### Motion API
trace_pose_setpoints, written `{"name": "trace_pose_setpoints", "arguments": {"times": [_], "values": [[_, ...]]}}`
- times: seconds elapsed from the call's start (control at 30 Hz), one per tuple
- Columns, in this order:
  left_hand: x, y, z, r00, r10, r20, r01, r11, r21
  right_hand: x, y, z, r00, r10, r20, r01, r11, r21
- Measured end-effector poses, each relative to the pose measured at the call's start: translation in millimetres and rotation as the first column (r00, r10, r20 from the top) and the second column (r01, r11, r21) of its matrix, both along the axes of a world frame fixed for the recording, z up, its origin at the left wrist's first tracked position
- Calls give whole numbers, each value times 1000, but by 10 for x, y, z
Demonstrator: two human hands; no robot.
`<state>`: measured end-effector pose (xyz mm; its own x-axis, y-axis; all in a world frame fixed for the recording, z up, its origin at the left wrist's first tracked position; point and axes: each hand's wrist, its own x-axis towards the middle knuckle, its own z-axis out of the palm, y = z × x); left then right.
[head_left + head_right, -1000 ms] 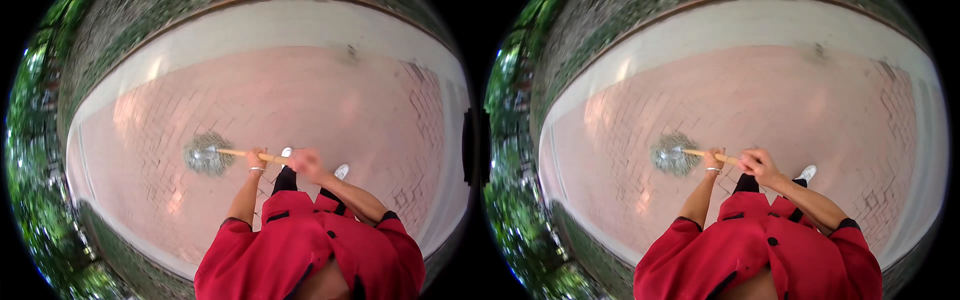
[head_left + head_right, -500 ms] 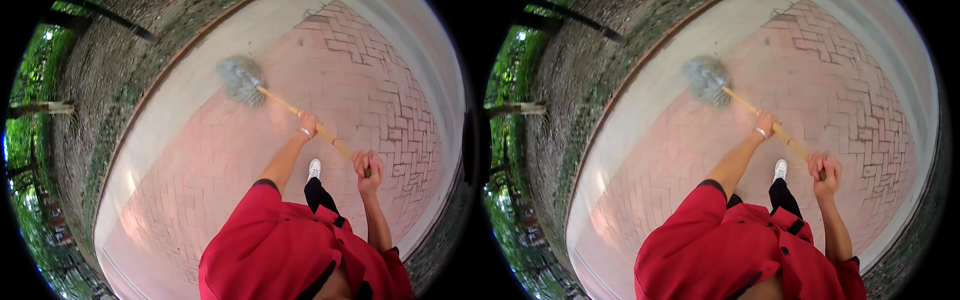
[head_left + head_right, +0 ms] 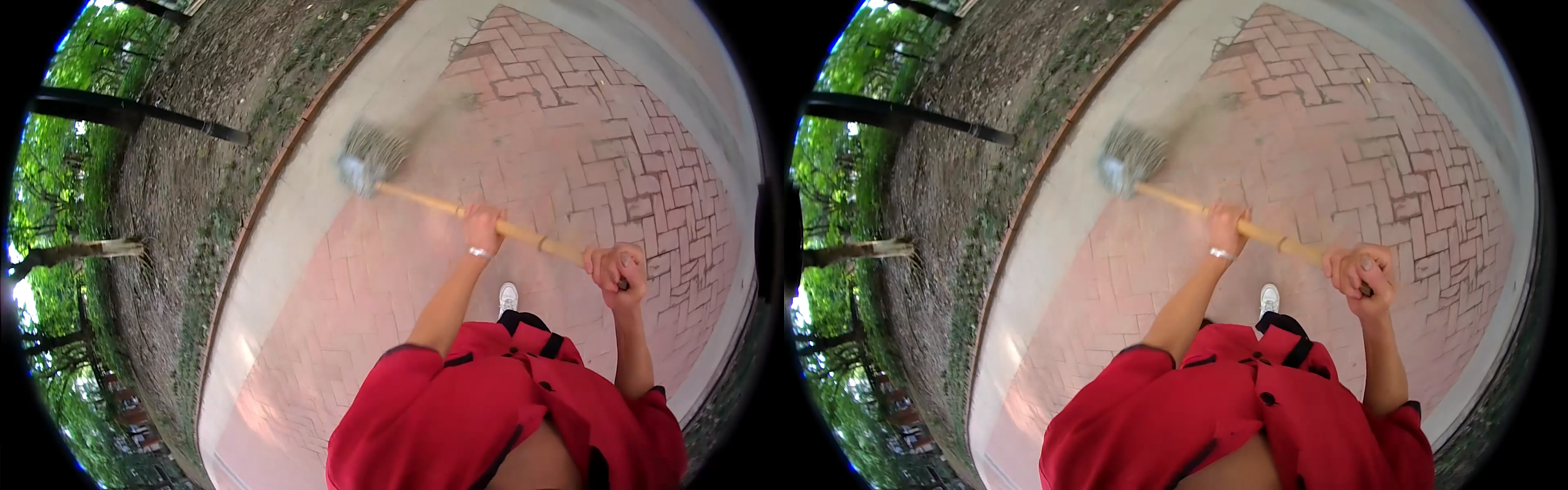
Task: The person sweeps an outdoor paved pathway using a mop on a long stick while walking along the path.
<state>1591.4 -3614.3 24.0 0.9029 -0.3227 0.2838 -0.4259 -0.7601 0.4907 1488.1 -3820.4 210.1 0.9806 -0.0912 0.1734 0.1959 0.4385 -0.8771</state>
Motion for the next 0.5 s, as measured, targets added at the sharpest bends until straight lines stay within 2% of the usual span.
{"name": "trace_pose_setpoints", "arguments": {"times": [0.1,0.17,0.23,0.3,0.33,0.4,0.43,0.47,0.5], "values": [[-387,362,-32,995,98,-16,-99,994,-40,109,65,-154,969,181,-168,-151,973,176],[-591,662,-337,980,200,-4,-199,972,-128,248,266,-386,927,285,-245,-229,945,232],[-802,1052,-547,959,279,-49,-281,959,-46,440,615,-525,856,408,-319,-330,904,271],[-968,1377,-730,855,420,-304,-406,907,113,649,1051,-723,763,499,-410,-421,866,271],[-1073,1539,-920,848,427,-313,-411,904,118,729,1288,-866,723,526,-449,-460,850,254],[-1098,1822,-1275,717,491,-495,-443,869,221,861,1645,-1023,692,604,-396,-594,788,163],[-896,1834,-1292,712,496,-497,-446,866,224,1006,1690,-971,643,664,-382,-622,744,244],[-693,1776,-1254,720,439,-537,-419,892,167,1164,1655,-941,630,669,-394,-625,738,254],[-557,1685,-1136,715,383,-585,-393,912,116,1292,1563,-909,690,558,-461,-525,824,212]]}}
